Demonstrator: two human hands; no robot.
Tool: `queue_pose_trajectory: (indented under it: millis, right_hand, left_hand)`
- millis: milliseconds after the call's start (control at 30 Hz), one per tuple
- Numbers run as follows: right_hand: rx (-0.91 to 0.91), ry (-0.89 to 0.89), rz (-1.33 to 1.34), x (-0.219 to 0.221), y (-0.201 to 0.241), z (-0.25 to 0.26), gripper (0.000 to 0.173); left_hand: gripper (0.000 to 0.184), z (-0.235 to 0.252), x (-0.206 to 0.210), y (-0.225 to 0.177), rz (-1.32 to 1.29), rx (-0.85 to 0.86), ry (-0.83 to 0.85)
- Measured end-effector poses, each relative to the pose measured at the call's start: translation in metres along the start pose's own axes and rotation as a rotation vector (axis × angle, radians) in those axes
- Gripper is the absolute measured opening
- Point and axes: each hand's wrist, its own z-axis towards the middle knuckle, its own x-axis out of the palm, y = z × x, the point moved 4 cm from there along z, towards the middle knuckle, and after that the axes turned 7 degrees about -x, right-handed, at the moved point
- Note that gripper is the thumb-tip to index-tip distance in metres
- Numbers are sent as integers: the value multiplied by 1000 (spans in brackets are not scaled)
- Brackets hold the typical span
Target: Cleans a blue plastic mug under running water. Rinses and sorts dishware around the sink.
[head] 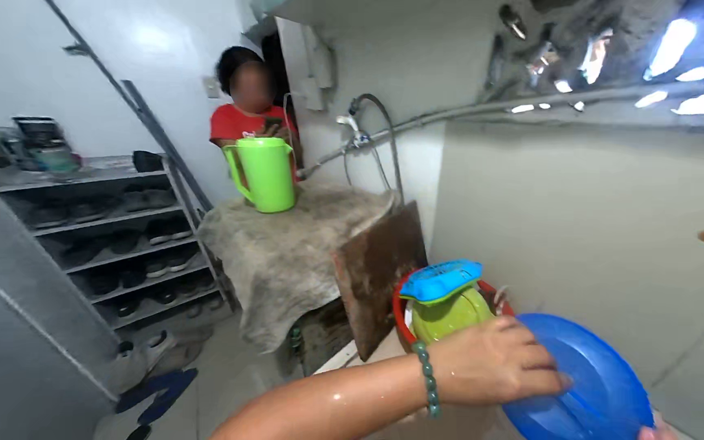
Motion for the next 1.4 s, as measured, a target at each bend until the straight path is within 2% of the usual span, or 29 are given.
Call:
queue_pose_trajectory:
  millis: [33,100,167,267,333,367,433,533,633,733,800,900,967,1067,1133,1200,1333,1367,1400]
  right_hand:
    - [-20,57,-31,28,-3,14,41]
    - [-96,170,-125,85,-13,37,53]
    - [-250,333,-387,141,-25,58,59]
    - [-676,556,-980,218,-60,101,41]
    - [-869,605,-1173,265,-96,137,33]
    - [-877,622,-1208,287,-112,155,32]
    - [-760,661,-1259,327,-140,188,32]
    - [-618,709,-1365,365,-184,228,33]
    - [-545,691,-1407,379,-220,252,35]
    - [-457,709,-1423,381,-238,264,41]
    - [-356,729,-1442,380,-241,266,54]
    - [-259,742,-1457,379,-239,259,76]
    - [-290,703,-1422,381,-231,255,81]
    - [-351,662,-1331,394,-208,247,78]
    - [-414,665,-1263,404,-187,237,72]
    - [-472,681,-1196,414,-161,226,65]
    - [-606,741,-1119,432,-94,210,59]
    - [-609,754,-1090,436,-76,208,58]
    - [-595,767,-1060,440,-58,206,56]
  left_hand:
    - [26,-11,-21,14,51,-23,-27]
    - [24,-40,-61,43,129,-99,-63]
    - [22,-79,-100,75,202,-198,-102]
    - [27,-151,-166,135,343,-353,-239]
    - [29,-201,-216,183,438,-496,-371]
    - [32,-227,-240,208,479,-577,-438]
    - [40,-273,-287,258,521,-761,-578]
    - [65,-329,-337,329,440,-1098,-764]
    - [82,-372,-354,389,188,-1379,-857]
    - [75,-391,-352,429,-134,-1474,-775]
    - [64,-391,-351,440,-207,-1488,-739]
    - [64,-396,-350,452,-218,-1508,-735]
    - [63,-390,-348,451,-225,-1503,-704]
    - [61,-372,-338,438,-287,-1504,-783]
    - [59,-356,-331,415,-212,-1422,-878]
    - [53,-333,-331,379,-101,-1308,-898]
    - [38,-306,-339,310,24,-1013,-764]
    - [35,-307,-343,298,-8,-1004,-724]
    - [29,-308,-345,284,-50,-1066,-653]
